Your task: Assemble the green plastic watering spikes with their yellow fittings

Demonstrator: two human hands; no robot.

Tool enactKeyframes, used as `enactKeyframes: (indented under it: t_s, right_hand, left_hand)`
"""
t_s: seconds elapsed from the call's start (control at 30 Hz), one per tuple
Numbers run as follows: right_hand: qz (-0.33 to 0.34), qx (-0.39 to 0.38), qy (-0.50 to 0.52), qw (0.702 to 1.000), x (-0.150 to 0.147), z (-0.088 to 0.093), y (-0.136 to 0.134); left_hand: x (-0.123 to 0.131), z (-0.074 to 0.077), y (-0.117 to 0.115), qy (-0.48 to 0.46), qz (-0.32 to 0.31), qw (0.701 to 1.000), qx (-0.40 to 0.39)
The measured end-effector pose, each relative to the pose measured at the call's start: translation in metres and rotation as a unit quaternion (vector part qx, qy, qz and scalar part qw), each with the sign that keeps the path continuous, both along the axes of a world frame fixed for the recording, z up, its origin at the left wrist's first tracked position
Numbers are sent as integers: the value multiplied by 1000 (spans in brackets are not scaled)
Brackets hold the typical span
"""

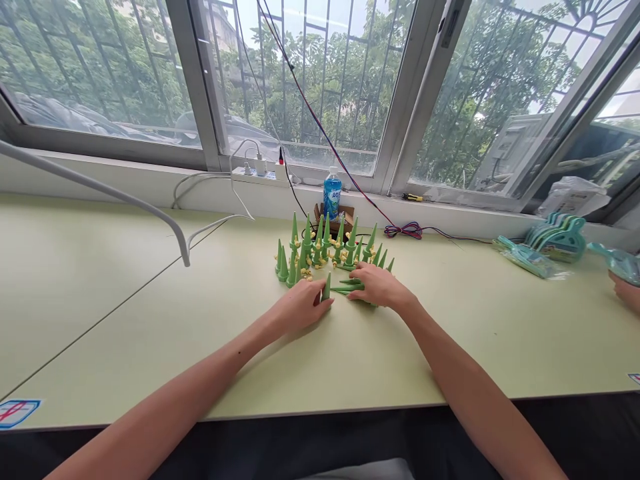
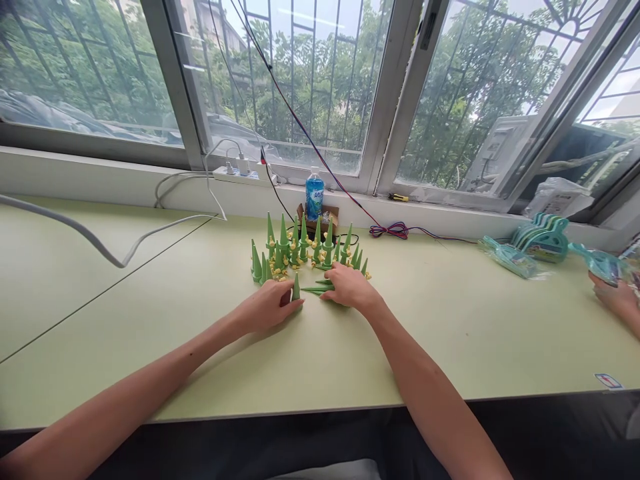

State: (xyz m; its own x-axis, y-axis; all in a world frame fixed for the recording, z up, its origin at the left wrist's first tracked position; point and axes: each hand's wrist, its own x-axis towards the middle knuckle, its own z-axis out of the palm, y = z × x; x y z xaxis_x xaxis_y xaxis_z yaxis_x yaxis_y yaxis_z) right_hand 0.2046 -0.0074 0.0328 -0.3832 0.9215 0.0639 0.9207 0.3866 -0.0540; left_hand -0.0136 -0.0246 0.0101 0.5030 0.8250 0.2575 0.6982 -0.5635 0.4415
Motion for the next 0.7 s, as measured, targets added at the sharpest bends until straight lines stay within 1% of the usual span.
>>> enactKeyframes:
  t_s: [0.13,0.3,0.43,0.5,0.57,0.7]
  right_hand:
    - [11,3,-8,1000,-4,-3,1]
    - [14,4,-25,1000,-12,-3,1]
    - [43,13,-16,999,-20,-6,4]
    - [67,16,0,998,-22,-8,6]
    - [88,14,20,996,-24,-10,8]
    - [107,-1,57,993,-28,-9,9]
  left_hand:
    - [5,1,-7,4,-32,999,0]
    - [10,0,-12,3,-50,999,1]
    - [12,-1,-15,17,-77,997,12]
    - [12,0,-15,34,-75,996,19]
    - [11,2,-14,54,-60,996,23]
    - [0,10,-9,74,-35,996,18]
